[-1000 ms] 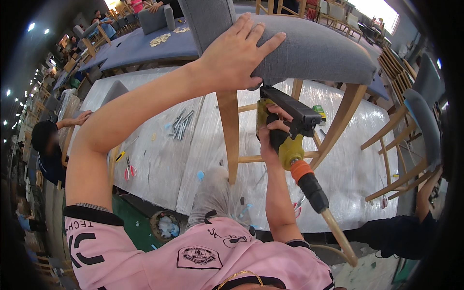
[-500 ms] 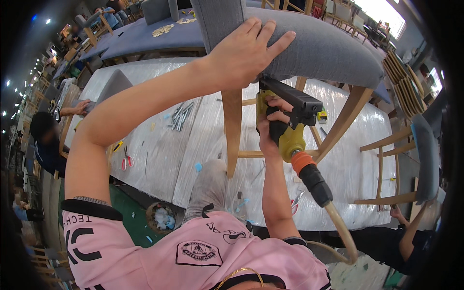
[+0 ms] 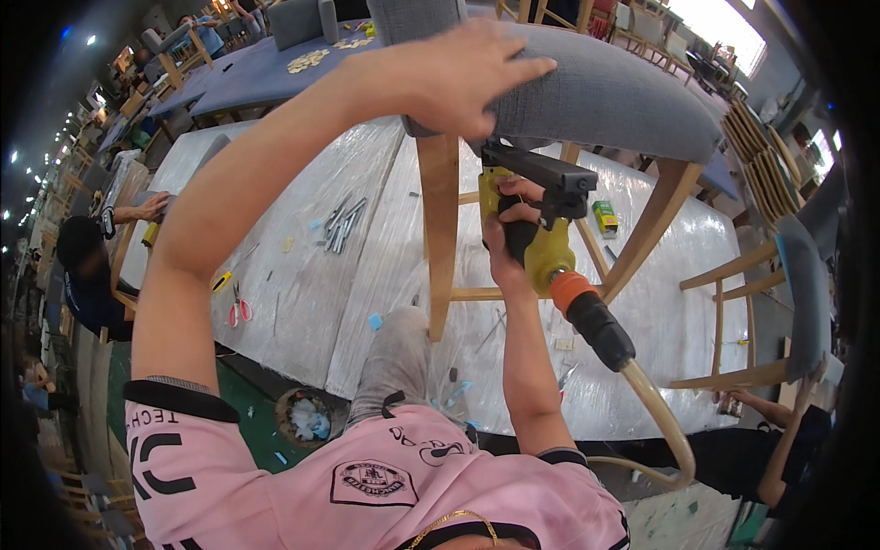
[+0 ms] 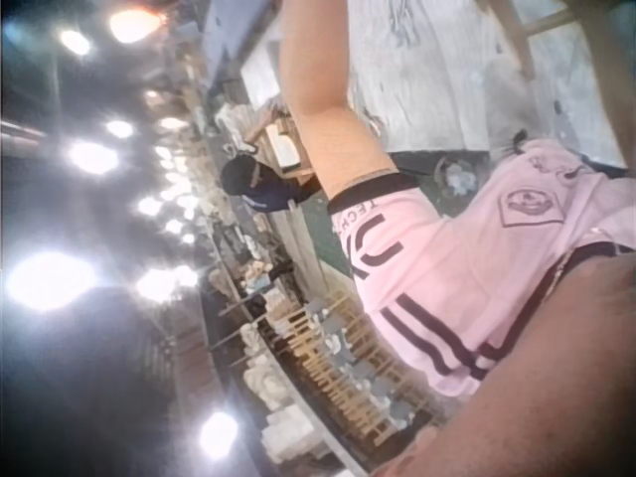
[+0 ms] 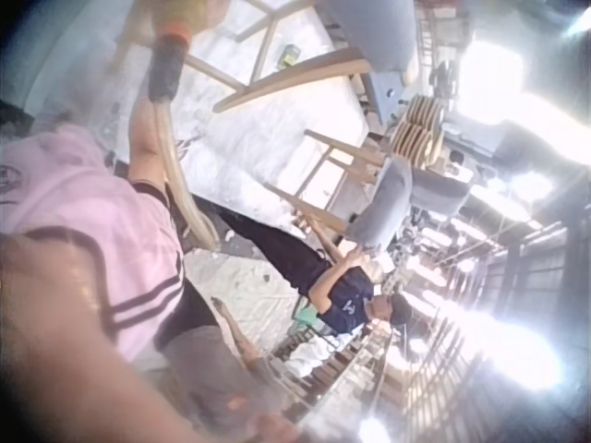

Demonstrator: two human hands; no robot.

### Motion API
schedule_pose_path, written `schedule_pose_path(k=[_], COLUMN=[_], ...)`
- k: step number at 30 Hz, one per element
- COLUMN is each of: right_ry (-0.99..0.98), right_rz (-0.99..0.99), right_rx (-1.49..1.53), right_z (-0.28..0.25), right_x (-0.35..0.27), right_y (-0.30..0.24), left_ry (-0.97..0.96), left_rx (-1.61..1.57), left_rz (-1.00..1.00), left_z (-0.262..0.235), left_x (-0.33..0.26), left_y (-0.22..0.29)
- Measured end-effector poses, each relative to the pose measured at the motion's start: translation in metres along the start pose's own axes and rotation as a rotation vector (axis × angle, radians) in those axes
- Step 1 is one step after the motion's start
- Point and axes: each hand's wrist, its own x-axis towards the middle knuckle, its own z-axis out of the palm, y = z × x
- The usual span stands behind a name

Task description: The person upholsters a wooden chair by pulling and tucking grey fabric over the seat and backrest. They use a staple gun to secure the fabric, a screwdriver to adjust edges, and scissors to trim excess material. The person repeatedly smooths and adjusts the fabric to ensure a tight fit.

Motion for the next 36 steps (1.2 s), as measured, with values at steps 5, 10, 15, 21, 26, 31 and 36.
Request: schedule_pose_path(k=[5, 10, 15, 21, 26, 31, 36], right_ry=[0.266, 0.413, 1.011, 1.659, 1.523, 1.317, 1.275], right_rz=[0.106, 0.061, 0.689, 0.836, 0.978, 0.875, 0.922], right_rx=[-0.1, -0.169, -0.126, -0.113, 0.533, 0.525, 0.495], right_z=[-0.069, -0.144, -0.22, -0.266, -0.26, -0.225, -0.207], right_x=[-0.046, -0.143, -0.269, -0.427, -0.445, -0.394, -0.388], right_y=[0.025, -0.003, 0.002, 0.091, 0.14, 0.19, 0.243], left_ry=[0.875, 1.129, 1.047, 0.995, 0.871, 0.869, 0.874], left_rx=[0.195, -0.16, -0.199, -0.179, -0.191, -0.165, -0.285], left_rz=[-0.538, -0.801, -0.783, -0.886, -0.82, -0.823, -0.82], left_z=[-0.01, 0.029, 0.058, 0.109, 0.14, 0.157, 0.15], left_x=[0.008, 0.037, 0.036, 0.065, 0.046, 0.049, 0.061], left_y=[-0.036, -0.081, -0.151, -0.195, -0.259, -0.281, -0.263])
